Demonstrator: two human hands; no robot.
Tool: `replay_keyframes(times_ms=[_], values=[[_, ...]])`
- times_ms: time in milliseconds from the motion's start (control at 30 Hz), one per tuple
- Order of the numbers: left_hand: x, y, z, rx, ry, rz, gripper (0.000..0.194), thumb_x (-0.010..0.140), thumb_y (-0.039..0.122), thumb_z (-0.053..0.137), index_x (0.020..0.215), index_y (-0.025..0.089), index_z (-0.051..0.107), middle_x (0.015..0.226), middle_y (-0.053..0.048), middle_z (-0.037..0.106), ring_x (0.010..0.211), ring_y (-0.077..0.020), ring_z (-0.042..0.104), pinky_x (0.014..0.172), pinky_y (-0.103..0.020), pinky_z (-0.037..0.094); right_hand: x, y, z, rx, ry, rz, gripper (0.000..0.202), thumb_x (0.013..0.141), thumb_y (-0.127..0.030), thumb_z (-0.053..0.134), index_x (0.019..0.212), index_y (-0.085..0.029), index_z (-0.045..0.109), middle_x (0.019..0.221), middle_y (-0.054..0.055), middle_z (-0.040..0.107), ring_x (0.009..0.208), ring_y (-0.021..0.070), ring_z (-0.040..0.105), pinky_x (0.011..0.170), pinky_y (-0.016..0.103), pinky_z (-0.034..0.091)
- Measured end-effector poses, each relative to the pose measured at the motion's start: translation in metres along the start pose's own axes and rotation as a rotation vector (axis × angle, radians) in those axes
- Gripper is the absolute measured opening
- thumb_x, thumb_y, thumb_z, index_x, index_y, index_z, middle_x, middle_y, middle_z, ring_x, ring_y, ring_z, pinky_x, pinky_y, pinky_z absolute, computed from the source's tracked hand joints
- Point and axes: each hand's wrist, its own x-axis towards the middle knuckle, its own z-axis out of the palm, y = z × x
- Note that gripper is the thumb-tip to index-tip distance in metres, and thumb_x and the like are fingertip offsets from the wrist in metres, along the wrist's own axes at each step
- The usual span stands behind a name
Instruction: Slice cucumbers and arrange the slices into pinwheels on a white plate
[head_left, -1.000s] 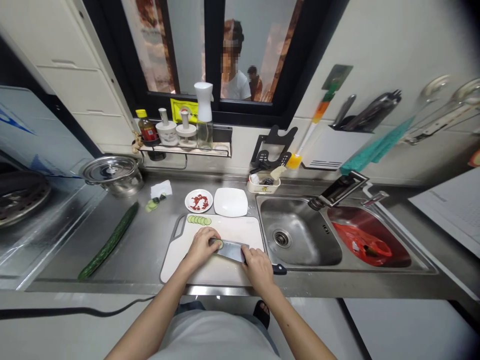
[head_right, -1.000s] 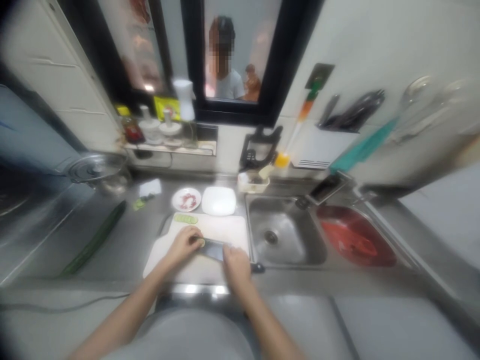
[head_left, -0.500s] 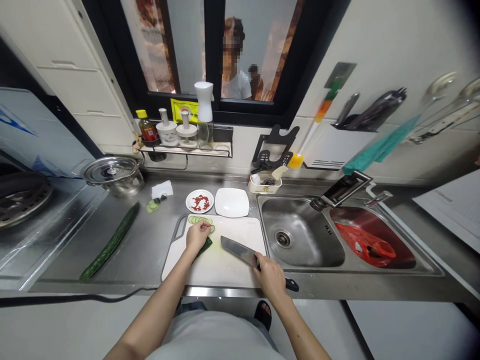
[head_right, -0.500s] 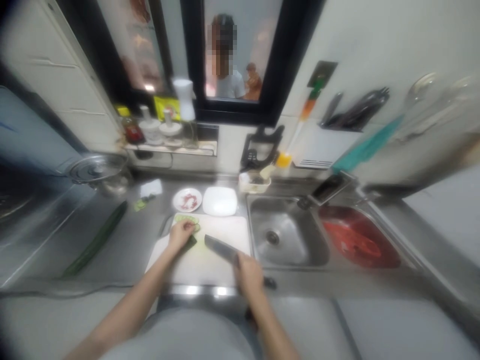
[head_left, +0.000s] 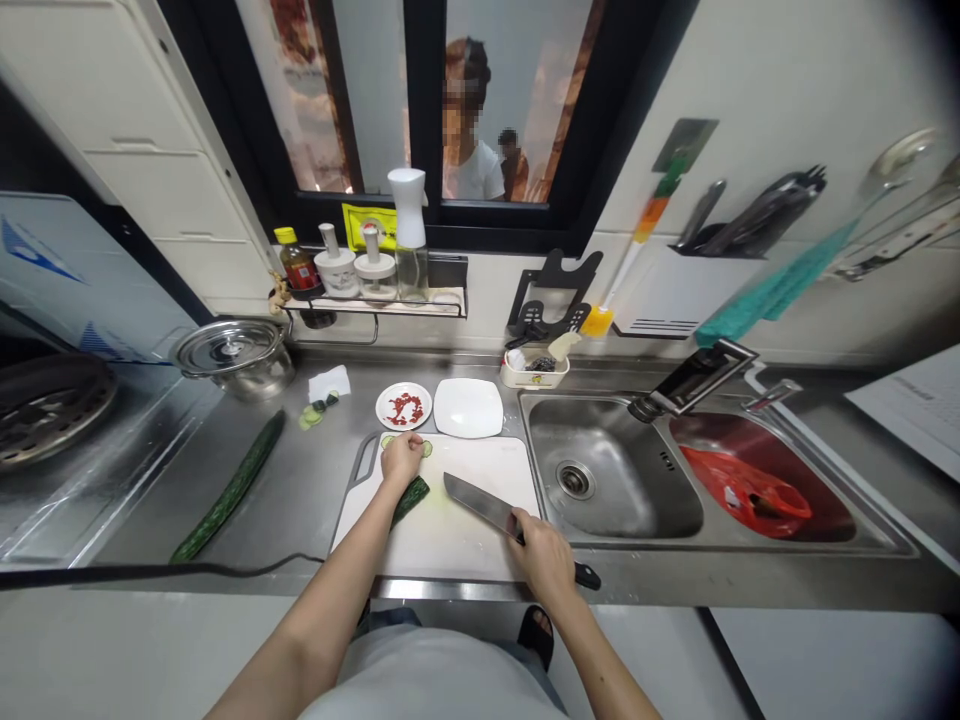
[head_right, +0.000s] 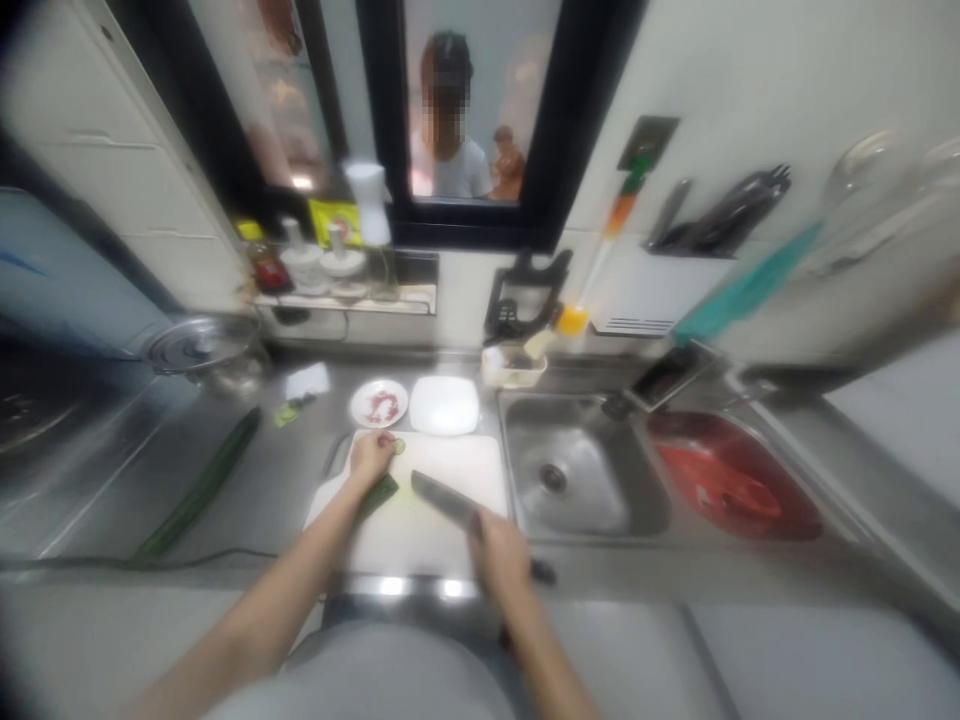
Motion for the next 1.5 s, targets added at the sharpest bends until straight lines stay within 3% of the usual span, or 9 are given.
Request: replay_keyframes(times_ms=[400, 667, 833, 1067, 1333, 1500], values=[[-0.004, 0.004, -0.007, 0.255, 0.000, 0.187, 0.024, 0.083, 0.025, 0.052, 0.093, 0.025, 0.073, 0.101, -0.006, 0.072, 0.095, -0.0223, 0.061, 0.074, -0.028, 0.041, 0.001, -0.004, -0.003, 0.014, -0.038, 0.010, 0.037, 0.086, -0.024, 0.049, 0.121, -0.021, 0.059, 0.108, 0.007, 0.070, 0.100, 0.0194, 0.062, 0.080, 0.026, 0.040], [-0.006, -0.008, -0.009, 0.061, 0.055, 0.120, 0.022, 0.083, 0.029, 0.054, 0.092, 0.025, 0.073, 0.094, -0.006, 0.072, 0.091, -0.0214, 0.061, 0.078, -0.029, 0.043, 0.005, -0.005, -0.009, 0.029, -0.061, 0.047, 0.032, 0.087, -0.028, 0.050, 0.118, -0.025, 0.061, 0.106, 0.006, 0.070, 0.097, 0.0180, 0.063, 0.077, 0.024, 0.040], [-0.021, -0.030, -0.016, -0.055, 0.118, 0.097, 0.022, 0.082, 0.028, 0.055, 0.095, 0.023, 0.072, 0.091, -0.003, 0.071, 0.091, -0.0196, 0.062, 0.080, -0.027, 0.045, 0.008, -0.008, -0.012, 0.020, -0.074, 0.058, 0.031, 0.088, -0.030, 0.051, 0.116, -0.025, 0.062, 0.101, 0.006, 0.071, 0.094, 0.0186, 0.064, 0.074, 0.024, 0.039], [-0.052, -0.049, -0.030, -0.102, 0.078, 0.151, 0.022, 0.083, 0.028, 0.055, 0.095, 0.021, 0.072, 0.095, -0.005, 0.071, 0.087, -0.0188, 0.063, 0.082, -0.029, 0.046, 0.010, -0.014, -0.010, 0.033, -0.045, 0.020, 0.030, 0.089, -0.031, 0.049, 0.115, -0.026, 0.062, 0.102, 0.005, 0.071, 0.093, 0.0179, 0.064, 0.073, 0.023, 0.039], [-0.075, -0.049, -0.029, -0.070, 0.073, 0.319, 0.021, 0.088, 0.031, 0.053, 0.093, 0.022, 0.071, 0.099, -0.005, 0.070, 0.096, -0.0202, 0.061, 0.090, -0.032, 0.045, 0.015, -0.036, -0.016, 0.119, -0.077, -0.001, 0.035, 0.097, -0.033, 0.034, 0.119, -0.024, 0.059, 0.093, 0.005, 0.072, 0.089, 0.0177, 0.066, 0.070, 0.023, 0.037], [-0.080, -0.043, -0.028, -0.048, 0.024, 0.402, 0.025, 0.090, 0.033, 0.050, 0.095, 0.022, 0.072, 0.100, -0.005, 0.070, 0.098, -0.0205, 0.060, 0.090, -0.033, 0.045, 0.027, -0.059, -0.028, 0.075, -0.181, -0.112, 0.031, 0.098, -0.030, 0.033, 0.109, -0.019, 0.059, 0.096, 0.008, 0.071, 0.090, 0.0177, 0.065, 0.069, 0.023, 0.036]])
